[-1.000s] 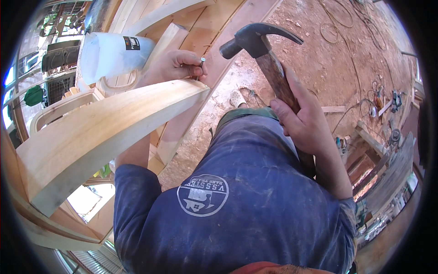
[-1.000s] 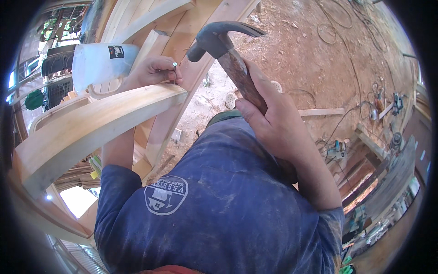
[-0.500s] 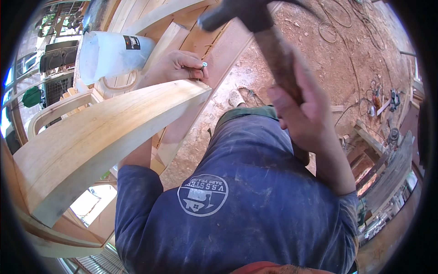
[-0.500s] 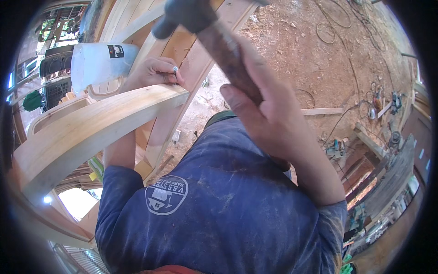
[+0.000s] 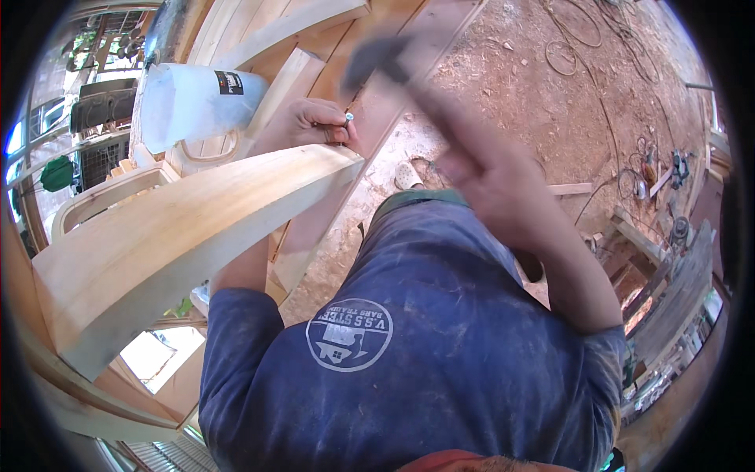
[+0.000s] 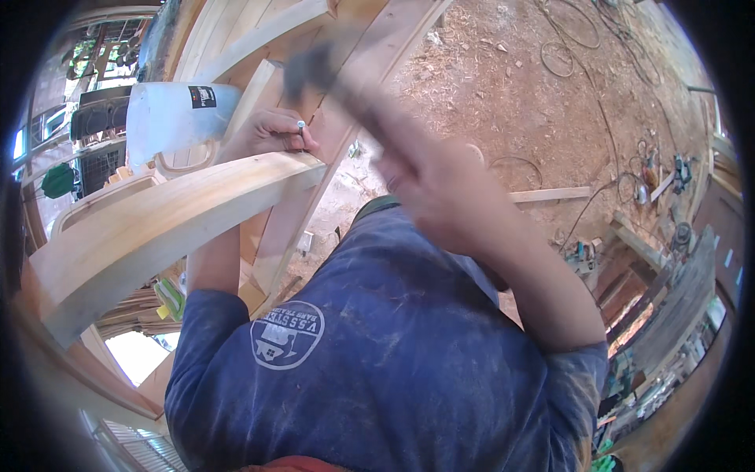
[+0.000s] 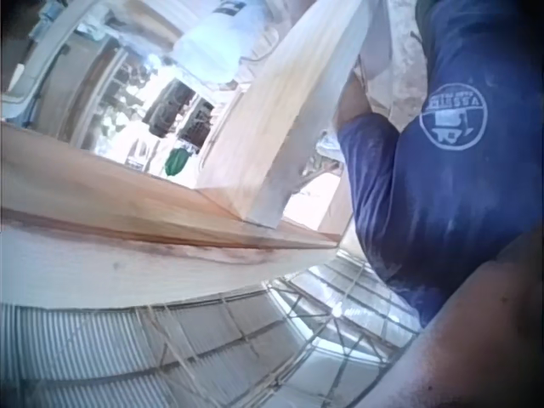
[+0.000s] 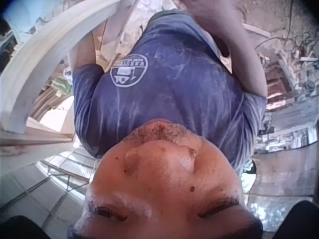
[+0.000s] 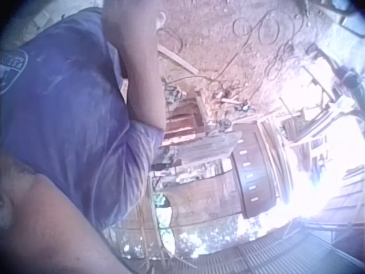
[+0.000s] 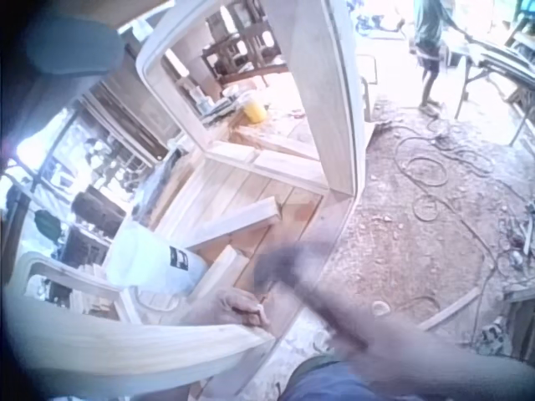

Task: The person hammers a nail into a wooden frame, picks up a wooden board to align it with the frame, and then uses a pencil to mark the board.

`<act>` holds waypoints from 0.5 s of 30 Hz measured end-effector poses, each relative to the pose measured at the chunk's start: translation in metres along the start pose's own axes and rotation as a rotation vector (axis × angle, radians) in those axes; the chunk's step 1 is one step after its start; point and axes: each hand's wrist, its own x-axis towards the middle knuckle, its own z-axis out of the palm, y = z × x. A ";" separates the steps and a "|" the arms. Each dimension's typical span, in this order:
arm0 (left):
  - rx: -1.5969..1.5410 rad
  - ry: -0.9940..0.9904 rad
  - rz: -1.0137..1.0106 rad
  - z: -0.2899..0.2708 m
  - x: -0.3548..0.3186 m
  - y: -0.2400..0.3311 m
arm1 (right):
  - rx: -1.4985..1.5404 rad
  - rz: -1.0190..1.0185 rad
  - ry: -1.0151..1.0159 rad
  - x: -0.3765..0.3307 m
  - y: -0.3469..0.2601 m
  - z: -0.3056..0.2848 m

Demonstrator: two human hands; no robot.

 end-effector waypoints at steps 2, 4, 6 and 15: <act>0.079 0.025 -0.063 0.001 -0.003 0.006 | -0.205 0.150 -0.206 0.000 0.002 0.001; 0.091 0.006 -0.006 -0.002 0.000 -0.002 | -0.184 0.075 -0.062 -0.002 -0.004 -0.004; 0.098 0.014 -0.002 0.000 -0.002 -0.003 | -0.027 0.007 0.099 -0.004 -0.012 -0.009; 0.001 0.030 -0.053 0.001 -0.004 0.003 | -0.124 0.169 -0.169 -0.003 0.005 -0.003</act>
